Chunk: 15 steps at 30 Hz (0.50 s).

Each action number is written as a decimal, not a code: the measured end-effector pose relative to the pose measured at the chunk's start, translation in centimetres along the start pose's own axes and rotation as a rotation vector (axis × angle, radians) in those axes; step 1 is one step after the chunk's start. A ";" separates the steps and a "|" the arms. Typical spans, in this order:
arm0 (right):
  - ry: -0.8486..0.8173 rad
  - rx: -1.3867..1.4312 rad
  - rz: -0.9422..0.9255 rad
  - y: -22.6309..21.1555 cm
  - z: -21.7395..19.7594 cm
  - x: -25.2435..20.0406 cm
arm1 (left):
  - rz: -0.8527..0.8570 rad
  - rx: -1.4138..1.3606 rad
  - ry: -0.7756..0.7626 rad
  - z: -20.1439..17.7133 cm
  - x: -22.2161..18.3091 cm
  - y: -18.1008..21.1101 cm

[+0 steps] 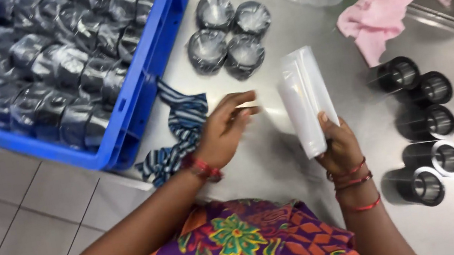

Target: The person wraps individual black circular metal parts in plastic, places them into a blue plastic crate, and wipes a part with a cloth.

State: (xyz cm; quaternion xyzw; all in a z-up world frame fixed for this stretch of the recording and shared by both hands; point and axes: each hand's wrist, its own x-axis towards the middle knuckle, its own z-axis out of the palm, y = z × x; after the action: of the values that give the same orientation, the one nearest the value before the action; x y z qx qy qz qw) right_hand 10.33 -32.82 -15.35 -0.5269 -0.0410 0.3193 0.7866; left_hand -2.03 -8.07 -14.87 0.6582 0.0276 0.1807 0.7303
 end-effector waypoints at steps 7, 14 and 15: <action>-0.075 -0.055 0.151 3.3 2.7 -1.4 | -0.322 -0.744 -0.022 3.6 -0.5 -7.0; -0.228 -0.223 0.338 4.9 4.7 -0.6 | -0.376 -0.662 0.083 3.6 -0.1 -2.6; -0.246 -0.284 0.253 5.5 4.3 -0.6 | -0.395 -0.564 0.205 3.6 0.0 -3.4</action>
State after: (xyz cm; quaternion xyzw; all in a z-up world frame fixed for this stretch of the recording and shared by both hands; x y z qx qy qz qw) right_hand 5.63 -28.33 -17.98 -0.5906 -0.1147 0.4682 0.6472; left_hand -0.22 -11.69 -17.69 0.3912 0.1767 0.1016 0.8974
